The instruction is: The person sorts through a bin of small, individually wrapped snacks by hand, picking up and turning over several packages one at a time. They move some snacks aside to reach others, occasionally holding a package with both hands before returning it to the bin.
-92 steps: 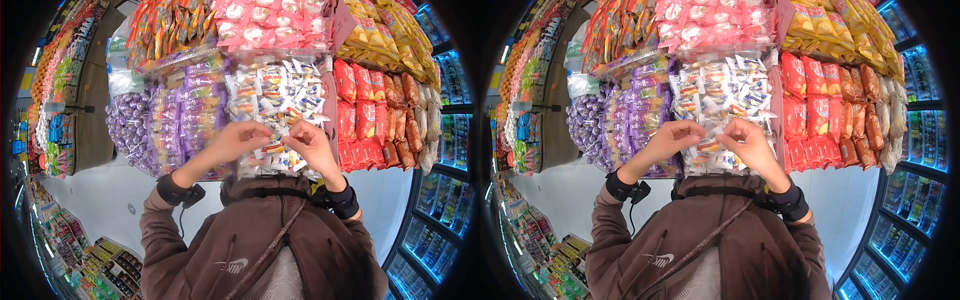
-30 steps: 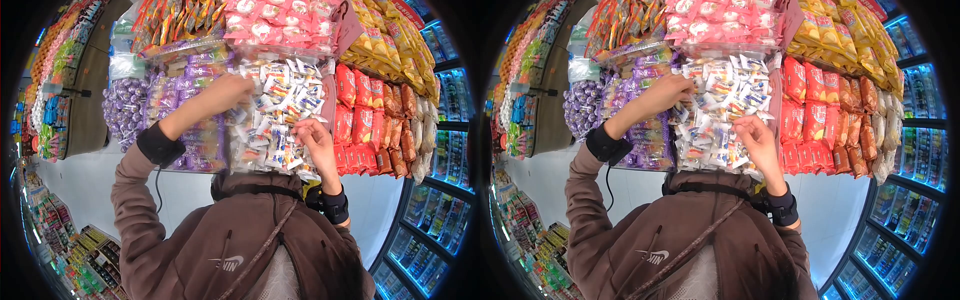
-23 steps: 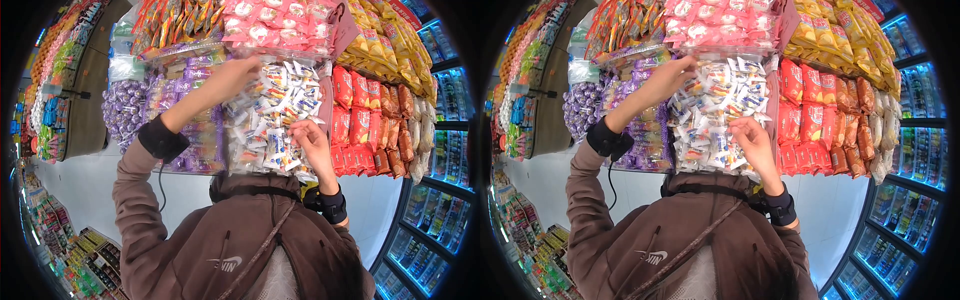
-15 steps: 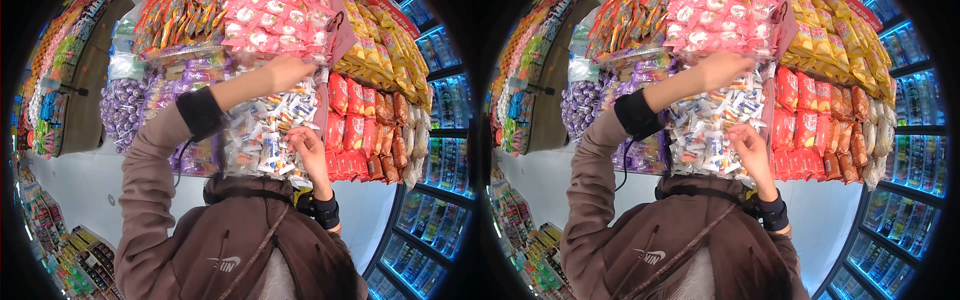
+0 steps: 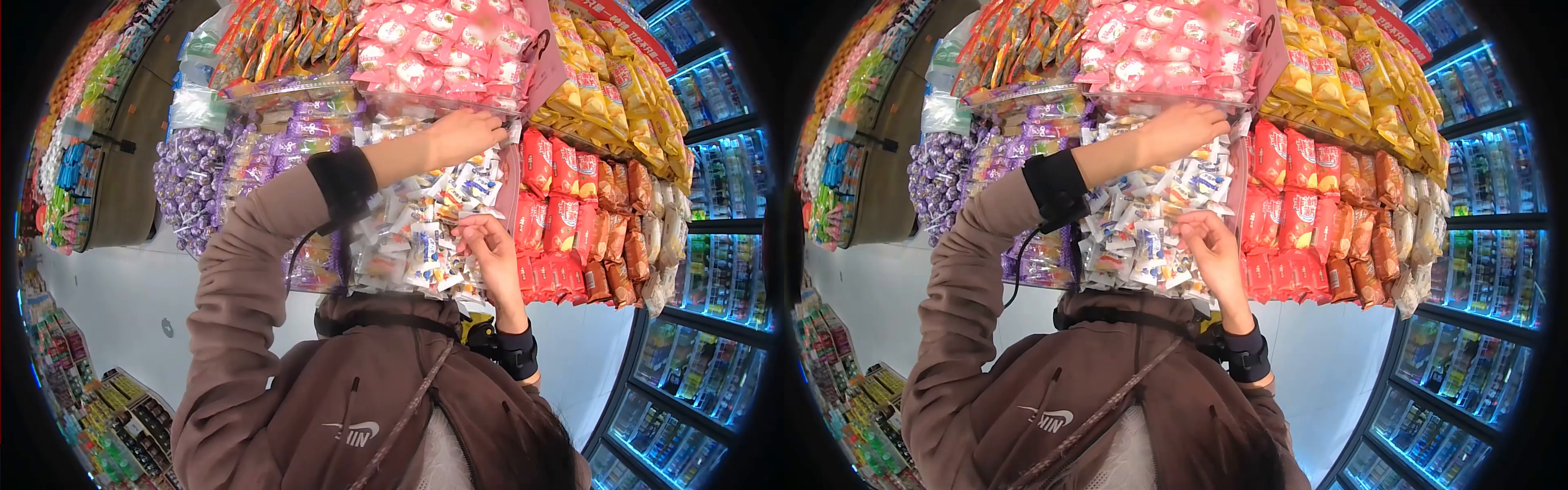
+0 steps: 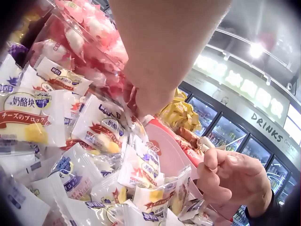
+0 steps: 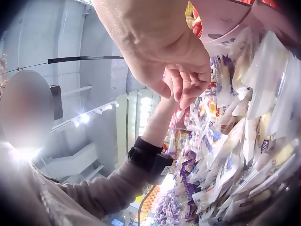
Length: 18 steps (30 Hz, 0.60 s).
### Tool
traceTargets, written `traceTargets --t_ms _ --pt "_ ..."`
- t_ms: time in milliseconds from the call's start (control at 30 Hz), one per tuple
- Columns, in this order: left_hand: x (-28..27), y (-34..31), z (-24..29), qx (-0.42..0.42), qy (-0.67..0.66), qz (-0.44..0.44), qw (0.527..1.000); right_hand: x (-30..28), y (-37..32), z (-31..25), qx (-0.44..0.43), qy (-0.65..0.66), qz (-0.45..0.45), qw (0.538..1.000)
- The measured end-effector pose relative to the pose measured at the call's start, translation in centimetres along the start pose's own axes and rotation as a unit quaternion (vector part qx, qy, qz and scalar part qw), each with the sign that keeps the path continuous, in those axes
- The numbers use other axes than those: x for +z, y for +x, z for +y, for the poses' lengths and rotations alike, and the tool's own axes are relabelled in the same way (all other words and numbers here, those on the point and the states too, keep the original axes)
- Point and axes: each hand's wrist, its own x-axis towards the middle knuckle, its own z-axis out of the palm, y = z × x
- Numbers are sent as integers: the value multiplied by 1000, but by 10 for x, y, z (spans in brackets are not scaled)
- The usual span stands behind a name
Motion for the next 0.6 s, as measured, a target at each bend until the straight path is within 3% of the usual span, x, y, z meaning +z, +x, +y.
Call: traceTargets --t_ms 100,200,300,600 --pt "-12 -5 0 28 -46 88 995 -3 -2 -4 -8 -14 10 1000" --pt "-38 -28 11 26 -115 114 986 -4 -8 -11 3 -10 49 999" --pt "-34 -55 23 14 -114 -3 993 -7 -9 -9 -29 -2 72 997" --pt "-1 -70 33 -8 -12 -38 999 -4 -15 -8 -57 -15 79 995"
